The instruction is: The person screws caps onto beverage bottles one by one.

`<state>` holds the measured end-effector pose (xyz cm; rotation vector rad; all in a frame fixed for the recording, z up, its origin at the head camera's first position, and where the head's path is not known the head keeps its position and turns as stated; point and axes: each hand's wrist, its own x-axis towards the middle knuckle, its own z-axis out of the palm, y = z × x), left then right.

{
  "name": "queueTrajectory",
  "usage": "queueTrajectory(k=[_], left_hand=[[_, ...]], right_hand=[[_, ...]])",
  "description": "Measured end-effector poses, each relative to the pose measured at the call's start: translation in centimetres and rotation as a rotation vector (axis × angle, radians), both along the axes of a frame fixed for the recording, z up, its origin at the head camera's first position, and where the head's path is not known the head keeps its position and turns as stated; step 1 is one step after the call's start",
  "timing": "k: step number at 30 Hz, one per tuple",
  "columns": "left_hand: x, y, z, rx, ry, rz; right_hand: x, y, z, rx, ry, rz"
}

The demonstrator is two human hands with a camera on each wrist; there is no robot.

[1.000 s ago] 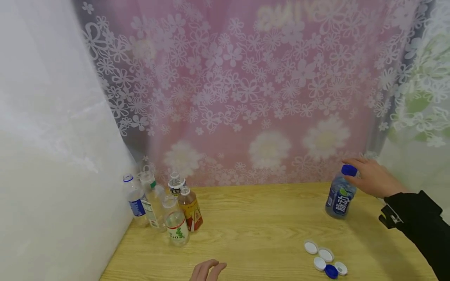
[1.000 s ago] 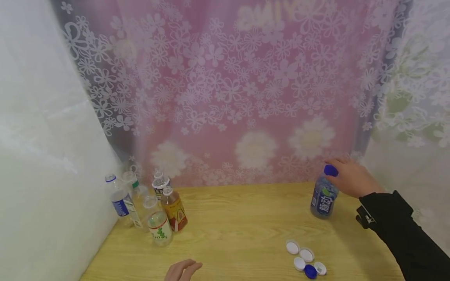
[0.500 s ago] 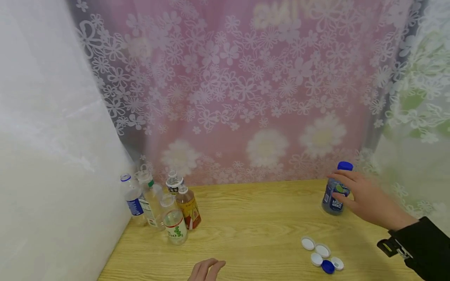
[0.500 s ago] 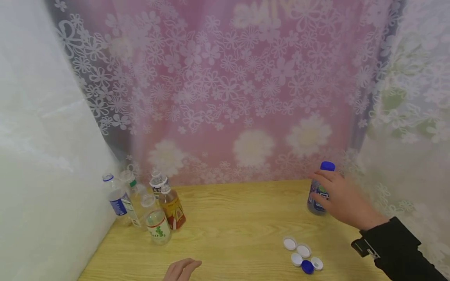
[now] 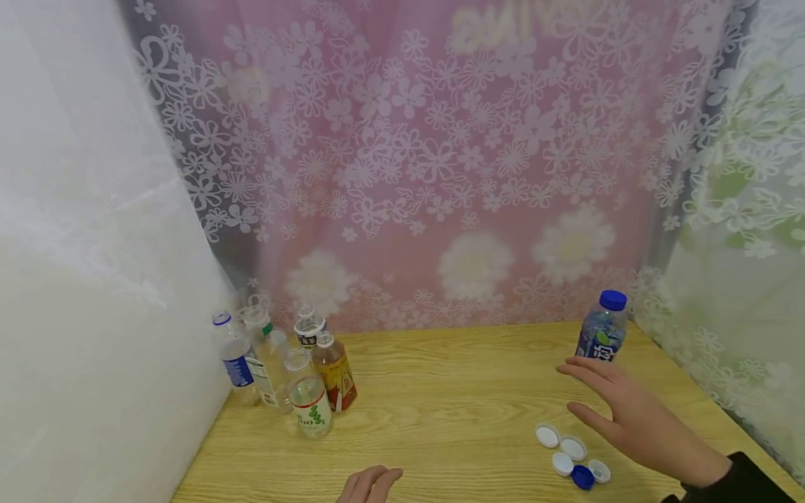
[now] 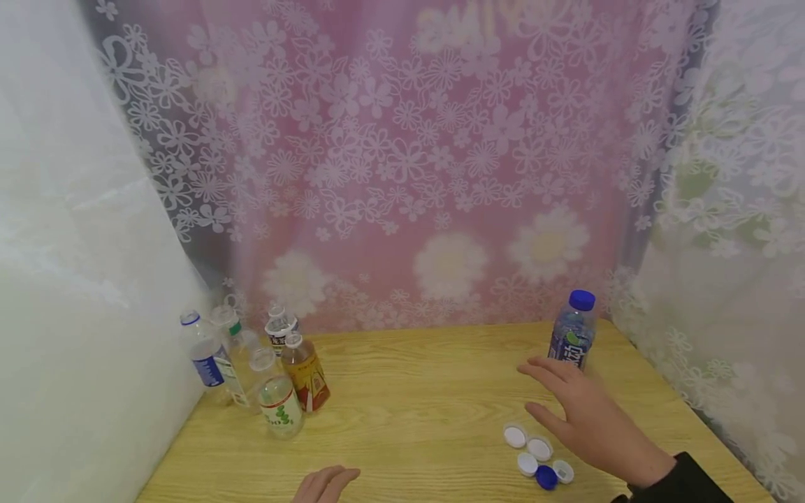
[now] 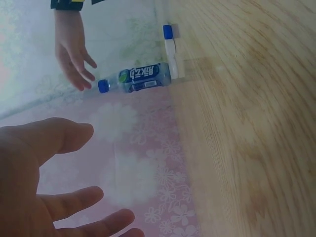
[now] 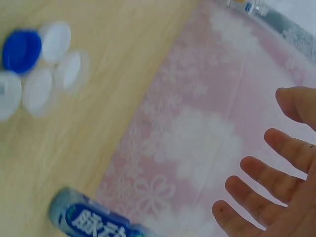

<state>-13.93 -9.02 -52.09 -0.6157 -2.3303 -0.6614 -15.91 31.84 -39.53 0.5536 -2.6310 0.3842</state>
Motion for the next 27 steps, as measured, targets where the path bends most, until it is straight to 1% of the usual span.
queueTrajectory(k=[3,5,7,11,13,17,21,24,27], left_hand=[[0.1,0.1,0.0,0.011,-0.011,-0.004],[0.1,0.1,-0.1,0.015,-0.006,0.003],[0.1,0.1,-0.1,0.011,-0.012,0.011],[0.2,0.1,-0.2,0.001,-0.058,0.011],[0.3,0.1,-0.3,0.0,-0.068,0.005],[0.3,0.2,-0.5,0.008,-0.047,-0.002],[0.4,0.2,-0.4,-0.008,-0.056,-0.014],[0.4,0.1,-0.1,-0.025,-0.058,-0.008],[0.4,0.2,0.0,-0.031,-0.049,0.019]], right_hand=[[0.8,-0.9,-0.8,0.006,0.011,0.007],[1.3,-1.4,-1.4,0.0,0.001,0.006],[1.7,-1.8,-1.9,-0.004,0.011,0.018],[2.3,-2.5,-3.0,-0.036,0.035,0.072],[2.5,-2.7,-3.5,-0.039,0.041,0.099],[2.9,-3.2,-4.5,-0.031,0.004,0.136],[3.3,-3.6,-5.3,-0.059,-0.049,0.165],[3.6,-4.0,-6.1,-0.068,-0.008,0.188],[3.8,-4.3,-6.9,-0.041,0.053,0.196]])
